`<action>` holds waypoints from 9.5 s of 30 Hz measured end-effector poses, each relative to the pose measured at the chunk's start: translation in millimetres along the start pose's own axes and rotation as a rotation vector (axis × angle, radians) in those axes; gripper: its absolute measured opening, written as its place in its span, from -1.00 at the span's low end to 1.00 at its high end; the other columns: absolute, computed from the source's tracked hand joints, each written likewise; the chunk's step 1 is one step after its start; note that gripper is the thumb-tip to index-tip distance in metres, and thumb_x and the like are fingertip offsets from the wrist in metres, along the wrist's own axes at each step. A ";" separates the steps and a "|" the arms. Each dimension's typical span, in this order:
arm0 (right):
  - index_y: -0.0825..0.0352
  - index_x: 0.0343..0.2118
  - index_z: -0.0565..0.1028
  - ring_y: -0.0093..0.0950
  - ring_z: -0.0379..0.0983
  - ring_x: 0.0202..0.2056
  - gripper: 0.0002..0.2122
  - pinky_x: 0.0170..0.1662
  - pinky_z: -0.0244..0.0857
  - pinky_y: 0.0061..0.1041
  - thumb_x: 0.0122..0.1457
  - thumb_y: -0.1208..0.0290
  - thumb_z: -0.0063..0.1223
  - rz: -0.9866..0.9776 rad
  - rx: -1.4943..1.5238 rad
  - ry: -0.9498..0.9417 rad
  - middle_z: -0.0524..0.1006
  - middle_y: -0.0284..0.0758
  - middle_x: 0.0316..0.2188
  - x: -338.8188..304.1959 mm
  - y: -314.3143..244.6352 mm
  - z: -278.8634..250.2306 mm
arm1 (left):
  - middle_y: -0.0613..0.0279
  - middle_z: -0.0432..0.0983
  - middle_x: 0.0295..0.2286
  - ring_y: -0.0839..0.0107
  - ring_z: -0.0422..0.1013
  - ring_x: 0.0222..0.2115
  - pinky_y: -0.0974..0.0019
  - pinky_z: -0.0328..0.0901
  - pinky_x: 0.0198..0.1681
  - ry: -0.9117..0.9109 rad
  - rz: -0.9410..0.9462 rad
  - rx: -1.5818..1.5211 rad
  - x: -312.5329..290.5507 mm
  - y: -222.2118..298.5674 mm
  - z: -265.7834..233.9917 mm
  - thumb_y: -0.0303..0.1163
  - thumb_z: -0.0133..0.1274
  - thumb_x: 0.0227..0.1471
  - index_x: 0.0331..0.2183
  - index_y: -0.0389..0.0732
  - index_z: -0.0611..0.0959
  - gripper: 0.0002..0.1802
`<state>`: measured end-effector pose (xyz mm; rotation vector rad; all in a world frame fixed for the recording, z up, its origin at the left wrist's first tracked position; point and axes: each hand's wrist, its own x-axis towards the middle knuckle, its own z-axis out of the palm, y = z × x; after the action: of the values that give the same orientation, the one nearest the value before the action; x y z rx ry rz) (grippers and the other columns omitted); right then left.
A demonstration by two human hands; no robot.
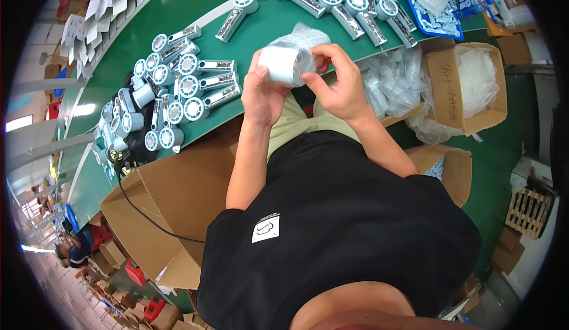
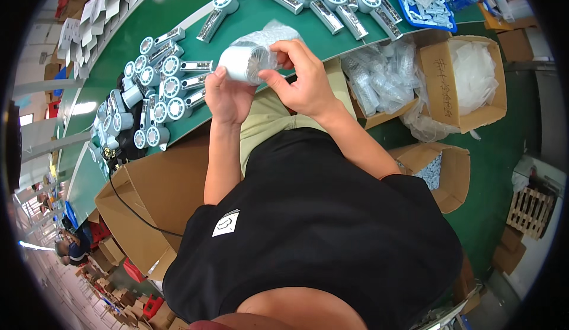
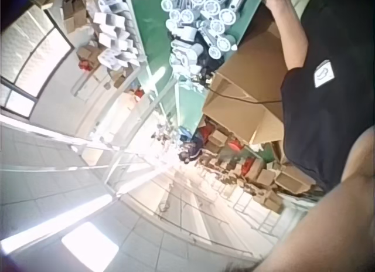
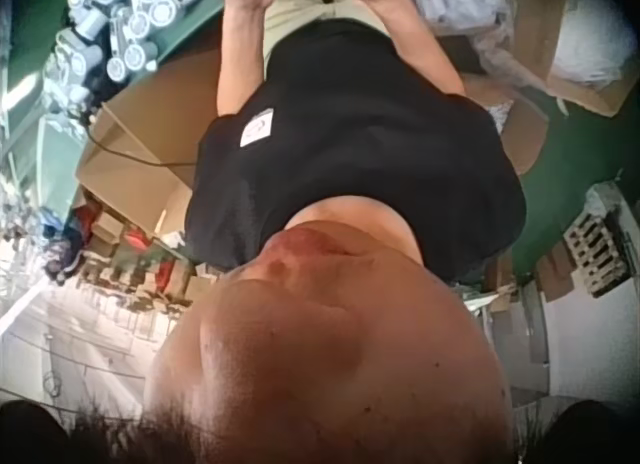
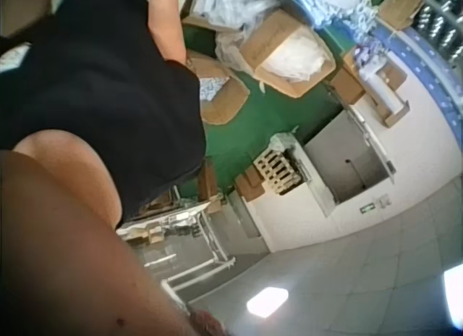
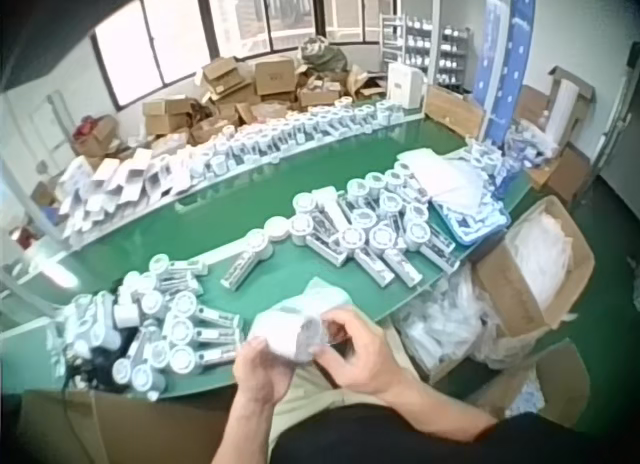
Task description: Wrap electronic components in bubble wrap and place them into plastic bags.
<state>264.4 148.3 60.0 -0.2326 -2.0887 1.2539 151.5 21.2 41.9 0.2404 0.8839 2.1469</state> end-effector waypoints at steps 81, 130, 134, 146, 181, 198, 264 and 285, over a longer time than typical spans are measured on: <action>0.49 -0.01 0.38 -0.06 0.50 -0.36 -0.37 -0.27 0.45 -0.29 -0.05 0.10 0.24 1.093 0.011 1.298 0.39 0.02 -0.01 -92.8 375.8 -228.0 | 0.22 0.29 -0.59 0.38 0.27 -0.56 0.37 0.27 -0.39 -0.244 -0.538 1.055 -4.5 -91.3 40.4 -0.48 -0.23 0.15 -0.47 -0.22 0.42 -0.83; 0.23 -0.24 0.59 -0.04 0.53 -0.22 -0.72 -0.21 0.38 -0.12 0.18 0.24 -0.14 0.524 -1.342 0.362 0.63 -0.18 -0.27 156.8 251.4 -322.0 | 0.29 0.43 -0.53 0.52 0.33 -0.49 0.50 0.22 -0.36 0.044 -0.128 0.780 -50.4 7.9 -39.4 -0.42 -0.08 0.23 -0.34 -0.28 0.55 -0.83; 0.31 -0.32 0.56 -0.07 0.51 -0.34 -0.68 -0.30 0.36 -0.20 0.19 0.10 0.00 0.439 -1.214 0.515 0.61 -0.17 -0.40 141.8 157.6 -280.1 | 0.31 0.44 -0.54 0.53 0.33 -0.49 0.51 0.18 -0.39 -0.001 -0.131 0.803 -44.9 8.6 -50.0 -0.42 -0.07 0.21 -0.33 -0.28 0.56 -0.84; 0.33 -0.37 0.62 -0.62 0.31 -0.59 -0.94 -0.48 0.18 -0.65 0.12 0.55 0.14 0.099 -0.026 -0.112 0.58 -0.41 -0.53 73.1 30.1 -96.5 | 0.21 0.50 -0.40 0.45 0.38 -0.43 0.41 0.31 -0.28 -0.074 0.197 1.025 -24.4 11.9 -27.8 -0.41 0.06 0.12 -0.15 -0.30 0.55 -0.75; 0.44 -0.31 0.55 -0.60 0.40 -0.46 -0.90 -0.34 0.28 -0.69 0.10 0.60 0.13 0.586 0.345 -0.224 0.56 -0.38 -0.45 18.9 93.7 -42.7 | 0.21 0.55 -0.46 0.56 0.40 -0.54 0.59 0.31 -0.42 0.141 0.025 0.226 -32.6 1.1 -63.1 -0.67 0.21 -0.04 -0.31 -0.32 0.56 -0.79; 0.41 -0.22 0.48 -0.61 0.38 -0.48 -0.83 -0.36 0.30 -0.63 0.12 0.60 0.14 0.507 0.459 -0.138 0.51 -0.31 -0.43 -10.6 44.3 4.3 | 0.36 0.47 -0.57 0.60 0.27 -0.59 0.56 0.21 -0.49 -0.003 0.237 1.013 -15.4 23.0 -11.4 -0.69 0.23 -0.25 -0.47 -0.27 0.62 -0.80; 0.22 -0.12 0.54 -0.43 0.44 -0.34 -0.62 -0.32 0.36 -0.49 -0.09 0.42 0.25 -0.163 -0.813 -0.169 0.54 -0.43 -0.24 0.6 95.1 -36.9 | 0.17 0.62 -0.37 0.44 0.47 -0.46 0.36 0.37 -0.32 -0.420 0.578 1.624 79.2 -0.3 38.3 -0.53 0.21 -0.06 -0.16 -0.31 0.64 -0.67; 0.27 -0.30 0.63 -0.42 0.44 -0.36 -0.65 -0.30 0.35 -0.50 -0.29 0.51 0.37 -0.247 -0.493 -0.676 0.63 -0.44 -0.33 51.5 11.9 -126.2 | 0.07 0.56 -0.19 0.39 0.48 -0.22 0.43 0.36 -0.14 -0.853 -0.466 0.748 80.1 1.8 14.1 -0.38 0.18 0.10 0.04 -0.31 0.50 -0.52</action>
<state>303.2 268.7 112.2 0.2737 -2.8817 0.6976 102.6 86.1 44.4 1.1016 1.0264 1.0278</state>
